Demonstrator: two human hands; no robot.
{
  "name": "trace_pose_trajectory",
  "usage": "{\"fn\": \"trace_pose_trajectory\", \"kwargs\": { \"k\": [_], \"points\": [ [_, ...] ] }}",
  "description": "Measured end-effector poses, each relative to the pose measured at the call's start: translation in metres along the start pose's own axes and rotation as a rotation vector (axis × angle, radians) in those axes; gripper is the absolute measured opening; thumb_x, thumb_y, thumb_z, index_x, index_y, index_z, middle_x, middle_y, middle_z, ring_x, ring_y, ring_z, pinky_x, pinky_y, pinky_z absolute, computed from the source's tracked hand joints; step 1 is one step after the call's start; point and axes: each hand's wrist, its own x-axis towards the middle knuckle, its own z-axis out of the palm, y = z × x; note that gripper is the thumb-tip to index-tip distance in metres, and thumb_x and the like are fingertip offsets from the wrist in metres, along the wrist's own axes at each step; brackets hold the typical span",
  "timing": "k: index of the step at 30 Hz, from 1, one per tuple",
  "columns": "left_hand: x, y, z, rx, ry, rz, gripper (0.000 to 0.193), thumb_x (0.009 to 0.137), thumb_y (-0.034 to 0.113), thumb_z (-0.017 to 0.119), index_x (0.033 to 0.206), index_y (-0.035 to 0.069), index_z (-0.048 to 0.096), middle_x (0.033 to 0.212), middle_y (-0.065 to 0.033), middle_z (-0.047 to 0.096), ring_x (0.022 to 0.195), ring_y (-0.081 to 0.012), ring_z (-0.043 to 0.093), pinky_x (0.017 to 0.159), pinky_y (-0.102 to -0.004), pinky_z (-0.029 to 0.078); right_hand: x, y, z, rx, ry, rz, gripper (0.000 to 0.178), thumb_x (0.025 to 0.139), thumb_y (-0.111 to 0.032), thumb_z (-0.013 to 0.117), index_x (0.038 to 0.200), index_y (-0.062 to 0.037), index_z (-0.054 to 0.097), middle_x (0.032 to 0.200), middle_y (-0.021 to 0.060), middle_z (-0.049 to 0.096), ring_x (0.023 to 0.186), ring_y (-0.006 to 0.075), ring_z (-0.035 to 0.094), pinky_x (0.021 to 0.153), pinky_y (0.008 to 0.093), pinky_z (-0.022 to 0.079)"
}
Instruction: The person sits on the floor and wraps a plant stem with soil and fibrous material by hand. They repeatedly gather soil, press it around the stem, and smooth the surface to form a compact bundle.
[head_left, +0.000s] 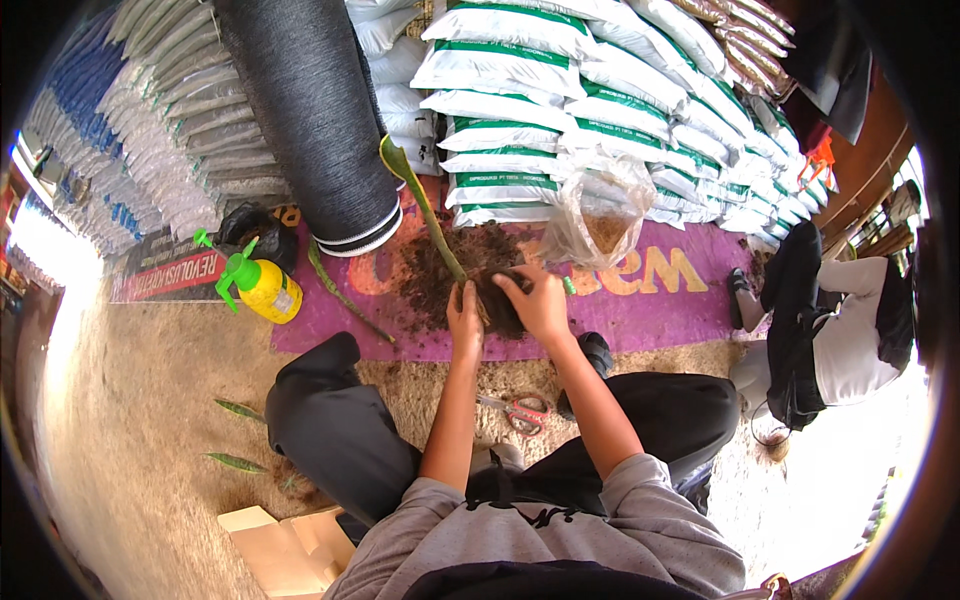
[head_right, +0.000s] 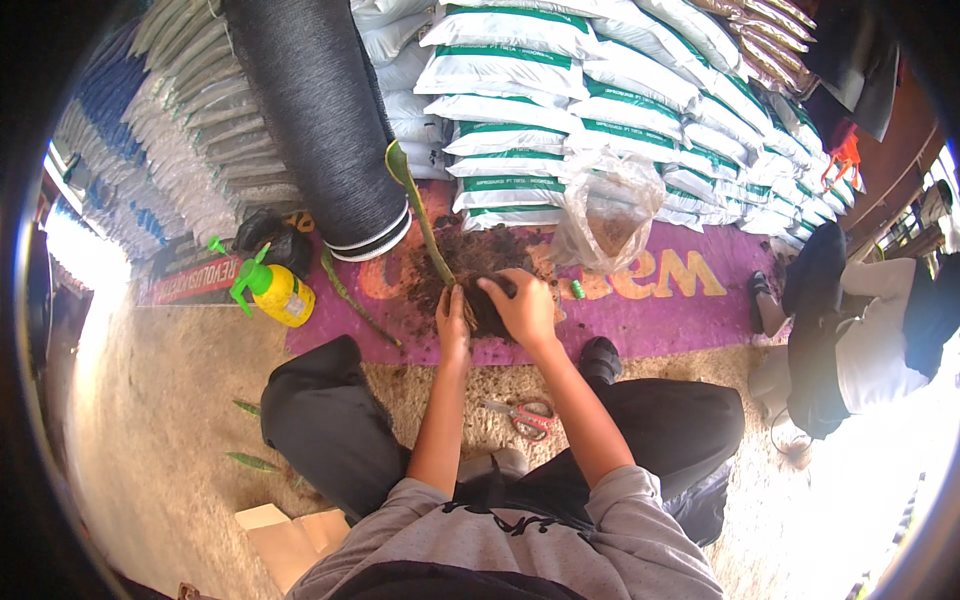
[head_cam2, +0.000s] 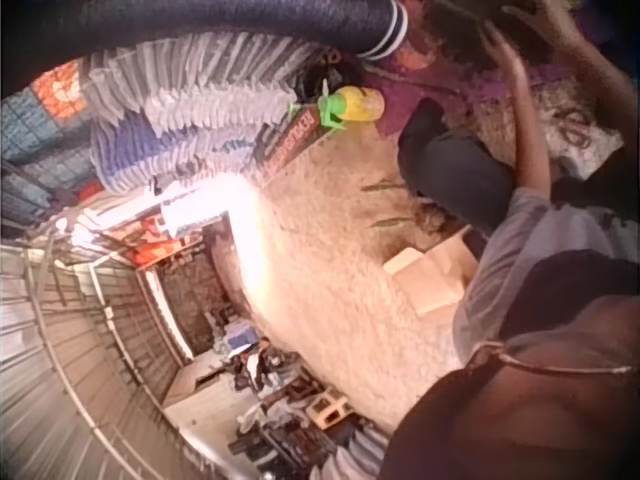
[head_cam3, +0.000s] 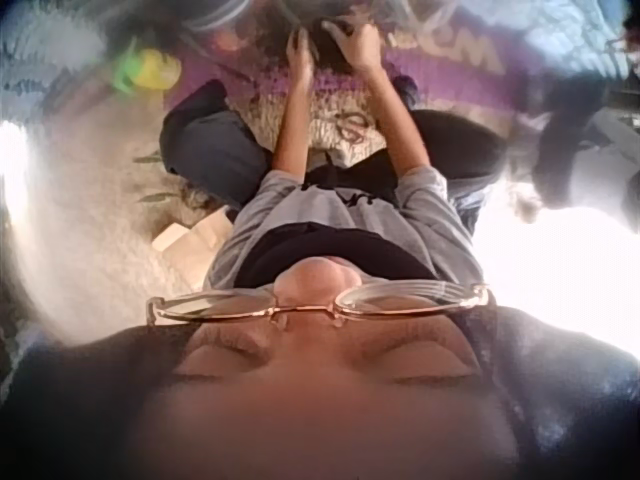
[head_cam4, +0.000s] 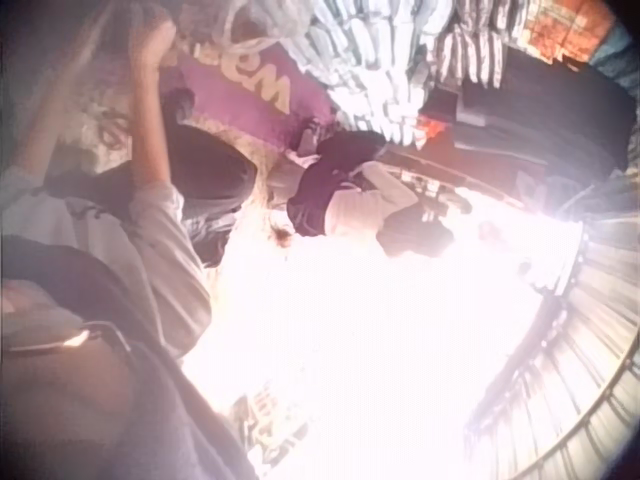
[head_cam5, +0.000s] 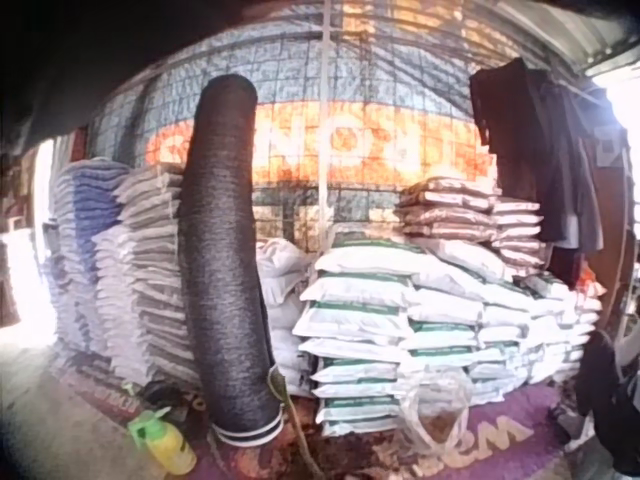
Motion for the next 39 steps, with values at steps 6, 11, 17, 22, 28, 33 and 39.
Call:
{"fn": "trace_pose_trajectory", "kwargs": {
  "k": [6, 11, 17, 22, 28, 33, 39],
  "points": [
    [-0.002, -0.005, 0.002, 0.133, 0.022, -0.083, 0.046, 0.099, 0.03, 0.052, 0.133, -0.001, 0.044, 0.114, -0.012, 0.059, 0.092, -0.0159, 0.059, 0.075, -0.0254, 0.047, 0.004, 0.009, -0.004, -0.107, 0.036, -0.046, 0.034, 0.077, -0.029, 0.075, 0.097, -0.002, 0.07, 0.086, 0.0142, 0.067, 0.075, 0.0306, 0.064, 0.066, 0.0376, 0.051],
    [0.009, -0.025, 0.001, -0.156, -0.106, 0.041, 0.04, 0.1, 0.025, 0.048, 0.132, 0.001, 0.045, 0.117, -0.0115, 0.059, 0.1, -0.0181, 0.061, 0.081, -0.0287, 0.05, -0.019, 0.001, 0.008, -0.095, -0.079, -0.089, 0.037, 0.077, -0.029, 0.075, 0.103, -0.003, 0.068, 0.092, 0.0109, 0.066, 0.081, 0.0327, 0.065, 0.071, 0.0366, 0.053],
    [0.01, -0.026, -0.003, -0.137, -0.094, 0.024, 0.036, 0.1, 0.023, 0.047, 0.129, 0.001, 0.048, 0.119, -0.0108, 0.059, 0.101, -0.0192, 0.061, 0.085, -0.0313, 0.05, -0.017, 0.029, 0.012, 0.277, -0.129, 0.095, 0.036, 0.083, -0.024, 0.07, 0.112, -0.0019, 0.066, 0.112, 0.016, 0.063, 0.101, 0.0312, 0.061, 0.088, 0.0365, 0.047],
    [0.01, -0.025, 0.001, -0.235, -0.177, 0.061, 0.041, 0.099, 0.027, 0.049, 0.13, 0.0, 0.046, 0.118, -0.0099, 0.059, 0.103, -0.0186, 0.059, 0.086, -0.0319, 0.049, -0.027, 0.043, 0.023, 0.471, -0.152, 0.079, 0.039, 0.087, -0.018, 0.066, 0.122, -0.0029, 0.061, 0.118, 0.0181, 0.059, 0.116, 0.0288, 0.052, 0.098, 0.0367, 0.04],
    [0.01, -0.024, 0.002, -0.205, -0.035, -0.065, 0.044, 0.099, 0.028, 0.05, 0.131, -0.001, 0.044, 0.123, -0.0122, 0.057, 0.109, -0.0196, 0.058, 0.088, -0.0332, 0.049, -0.023, 0.055, 0.026, 0.505, -0.13, 0.174, 0.043, 0.081, -0.015, 0.074, 0.119, 0.0018, 0.061, 0.11, 0.0132, 0.064, 0.099, 0.017, 0.06, 0.087, 0.0307, 0.048],
    [0.008, -0.026, 0.009, -0.318, -0.175, 0.053, 0.044, 0.098, 0.028, 0.051, 0.13, -0.003, 0.044, 0.124, -0.013, 0.056, 0.109, -0.0204, 0.058, 0.088, -0.0322, 0.049, -0.024, 0.053, 0.021, 0.668, 0.038, 0.308, 0.04, 0.087, -0.011, 0.068, 0.122, 0.0033, 0.058, 0.109, 0.013, 0.065, 0.096, 0.0132, 0.06, 0.086, 0.0268, 0.048],
    [0.007, -0.037, 0.008, -0.207, -0.075, -0.064, 0.038, 0.1, 0.025, 0.046, 0.127, -0.002, 0.047, 0.12, -0.015, 0.057, 0.105, -0.0224, 0.058, 0.086, -0.0337, 0.05, -0.041, 0.032, 0.034, 0.268, 0.109, 0.116, 0.048, 0.079, -0.017, 0.075, 0.12, 0.0008, 0.06, 0.116, 0.0176, 0.059, 0.105, 0.0281, 0.061, 0.09, 0.0358, 0.048]
  ]
}}
